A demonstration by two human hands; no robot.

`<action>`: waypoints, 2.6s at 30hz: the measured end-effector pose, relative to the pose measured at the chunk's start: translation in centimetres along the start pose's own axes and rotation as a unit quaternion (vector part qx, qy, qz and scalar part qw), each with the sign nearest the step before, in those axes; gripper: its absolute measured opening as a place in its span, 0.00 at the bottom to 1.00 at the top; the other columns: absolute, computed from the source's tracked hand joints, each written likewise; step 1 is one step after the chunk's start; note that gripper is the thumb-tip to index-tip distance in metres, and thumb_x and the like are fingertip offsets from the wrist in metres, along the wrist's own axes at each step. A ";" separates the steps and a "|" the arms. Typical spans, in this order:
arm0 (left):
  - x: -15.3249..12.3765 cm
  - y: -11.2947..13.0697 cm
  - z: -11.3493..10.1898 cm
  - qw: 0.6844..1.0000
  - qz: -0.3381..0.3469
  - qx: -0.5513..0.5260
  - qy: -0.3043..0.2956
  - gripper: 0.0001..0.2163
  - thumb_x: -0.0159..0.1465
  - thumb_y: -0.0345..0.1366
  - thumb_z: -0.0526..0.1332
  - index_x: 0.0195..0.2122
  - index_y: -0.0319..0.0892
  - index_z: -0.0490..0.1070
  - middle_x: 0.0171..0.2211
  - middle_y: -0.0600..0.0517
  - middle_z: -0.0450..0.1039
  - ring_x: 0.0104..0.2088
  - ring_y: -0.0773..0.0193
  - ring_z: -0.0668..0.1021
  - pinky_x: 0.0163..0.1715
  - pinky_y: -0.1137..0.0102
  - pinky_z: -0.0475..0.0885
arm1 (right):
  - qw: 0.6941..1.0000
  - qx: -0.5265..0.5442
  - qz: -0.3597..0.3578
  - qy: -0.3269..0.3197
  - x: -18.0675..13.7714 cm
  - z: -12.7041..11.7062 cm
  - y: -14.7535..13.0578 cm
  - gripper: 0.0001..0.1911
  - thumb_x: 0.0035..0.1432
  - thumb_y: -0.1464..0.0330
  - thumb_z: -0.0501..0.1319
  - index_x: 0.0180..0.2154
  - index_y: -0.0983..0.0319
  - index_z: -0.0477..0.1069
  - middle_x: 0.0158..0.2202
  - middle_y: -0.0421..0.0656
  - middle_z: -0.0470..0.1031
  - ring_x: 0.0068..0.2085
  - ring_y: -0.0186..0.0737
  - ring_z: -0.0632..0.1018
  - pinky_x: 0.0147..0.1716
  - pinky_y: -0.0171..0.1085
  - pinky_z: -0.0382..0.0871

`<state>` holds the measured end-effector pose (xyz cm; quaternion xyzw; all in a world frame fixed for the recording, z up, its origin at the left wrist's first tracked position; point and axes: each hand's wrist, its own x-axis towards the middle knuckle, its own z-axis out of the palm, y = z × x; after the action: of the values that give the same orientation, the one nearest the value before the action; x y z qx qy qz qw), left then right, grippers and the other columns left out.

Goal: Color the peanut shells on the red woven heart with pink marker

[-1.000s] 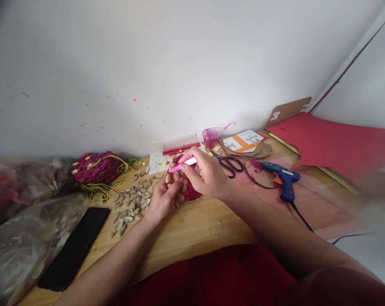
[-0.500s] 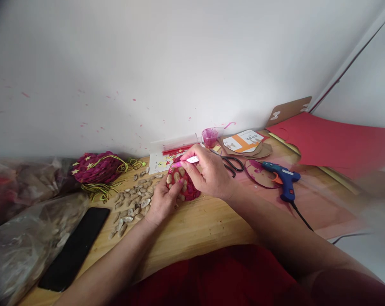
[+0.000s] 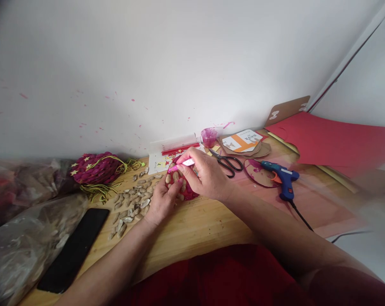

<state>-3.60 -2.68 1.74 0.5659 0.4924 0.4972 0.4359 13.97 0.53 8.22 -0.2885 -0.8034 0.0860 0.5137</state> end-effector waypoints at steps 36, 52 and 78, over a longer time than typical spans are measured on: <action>0.2 -1.2 0.9 0.957 -0.087 -0.275 -0.023 0.19 0.59 0.44 0.75 0.48 0.41 0.78 0.35 0.50 0.82 0.31 0.63 0.81 0.35 0.69 0.76 | 0.998 0.028 0.013 -0.047 -0.1 0.2 1.1 0.02 0.68 0.71 0.61 0.40 0.58 0.69 0.35 0.41 0.79 0.35 0.38 0.79 0.36 0.37 0.71; 0.3 -0.1 1.0 0.962 -0.092 -0.256 0.015 0.17 0.54 0.42 0.76 0.41 0.40 0.78 0.30 0.53 0.81 0.26 0.66 0.78 0.30 0.72 0.75 | 0.997 0.049 0.028 -0.052 -0.3 0.4 1.4 0.02 0.67 0.71 0.62 0.40 0.58 0.70 0.35 0.40 0.80 0.34 0.36 0.79 0.34 0.35 0.71; 0.2 0.4 1.1 0.944 -0.105 -0.313 0.002 0.21 0.54 0.46 0.78 0.44 0.39 0.79 0.34 0.49 0.84 0.32 0.59 0.84 0.37 0.65 0.79 | 0.998 0.040 0.031 -0.043 -0.1 0.2 2.2 0.01 0.68 0.69 0.61 0.40 0.58 0.70 0.35 0.42 0.80 0.35 0.38 0.80 0.36 0.37 0.72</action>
<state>-2.43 -2.50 2.02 0.3450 0.3691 0.5793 0.6397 14.70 2.35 7.12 -0.2887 -0.8113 0.1459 0.4870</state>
